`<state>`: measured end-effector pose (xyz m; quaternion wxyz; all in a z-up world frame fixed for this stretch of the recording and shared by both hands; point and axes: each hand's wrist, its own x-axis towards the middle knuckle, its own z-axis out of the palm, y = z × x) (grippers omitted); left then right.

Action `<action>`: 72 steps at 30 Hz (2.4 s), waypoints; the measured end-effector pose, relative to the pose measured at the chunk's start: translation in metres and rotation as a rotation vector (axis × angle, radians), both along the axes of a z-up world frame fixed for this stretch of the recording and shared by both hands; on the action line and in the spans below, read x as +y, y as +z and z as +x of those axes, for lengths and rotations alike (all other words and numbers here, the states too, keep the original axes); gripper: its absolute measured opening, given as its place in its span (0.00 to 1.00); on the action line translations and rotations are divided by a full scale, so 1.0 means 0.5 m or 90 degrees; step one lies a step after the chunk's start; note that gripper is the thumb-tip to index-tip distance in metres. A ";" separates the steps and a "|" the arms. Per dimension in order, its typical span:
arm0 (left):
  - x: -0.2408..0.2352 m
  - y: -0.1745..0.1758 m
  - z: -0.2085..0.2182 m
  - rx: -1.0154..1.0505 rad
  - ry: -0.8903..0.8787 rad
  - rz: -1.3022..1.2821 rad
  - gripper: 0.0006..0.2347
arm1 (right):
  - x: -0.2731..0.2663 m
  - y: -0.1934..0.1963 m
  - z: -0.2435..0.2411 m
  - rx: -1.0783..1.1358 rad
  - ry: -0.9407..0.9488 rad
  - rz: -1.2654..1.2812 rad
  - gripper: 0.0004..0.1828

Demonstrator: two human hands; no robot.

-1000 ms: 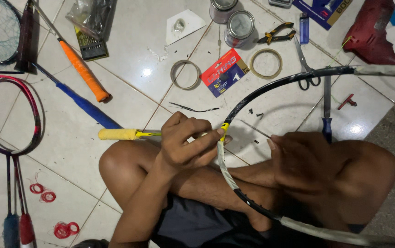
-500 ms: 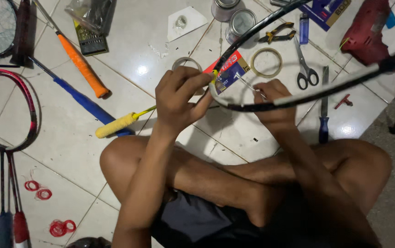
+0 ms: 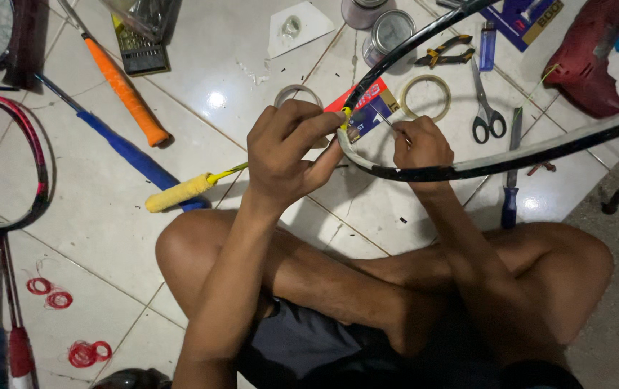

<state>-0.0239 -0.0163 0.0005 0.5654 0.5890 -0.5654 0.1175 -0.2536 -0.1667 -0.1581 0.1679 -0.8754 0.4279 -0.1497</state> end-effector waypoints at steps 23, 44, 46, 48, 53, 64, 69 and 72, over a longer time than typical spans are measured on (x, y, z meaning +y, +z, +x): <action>0.083 0.028 -0.069 0.002 -0.035 -0.078 0.02 | 0.143 0.410 -0.052 -0.304 0.172 0.031 0.09; 0.085 0.030 -0.063 -0.001 -0.065 -0.082 0.05 | 0.159 0.411 -0.012 -0.396 0.266 -0.020 0.14; 0.085 0.036 -0.064 -0.002 -0.061 -0.082 0.05 | 0.166 0.418 -0.006 -0.405 0.251 -0.027 0.13; 0.084 0.039 -0.064 -0.004 -0.058 -0.084 0.05 | 0.164 0.421 -0.003 -0.415 0.236 -0.035 0.13; 0.086 0.037 -0.064 -0.013 -0.069 -0.081 0.06 | 0.152 0.419 -0.004 -0.425 0.269 -0.084 0.11; 0.089 0.040 -0.073 -0.006 -0.054 -0.081 0.03 | 0.160 0.440 -0.016 -0.339 0.247 -0.107 0.10; 0.093 0.043 -0.074 -0.007 -0.080 -0.061 0.03 | 0.148 0.433 -0.032 -0.309 0.285 -0.114 0.09; 0.091 0.047 -0.075 -0.014 -0.069 -0.065 0.03 | 0.149 0.432 -0.029 -0.320 0.250 -0.142 0.08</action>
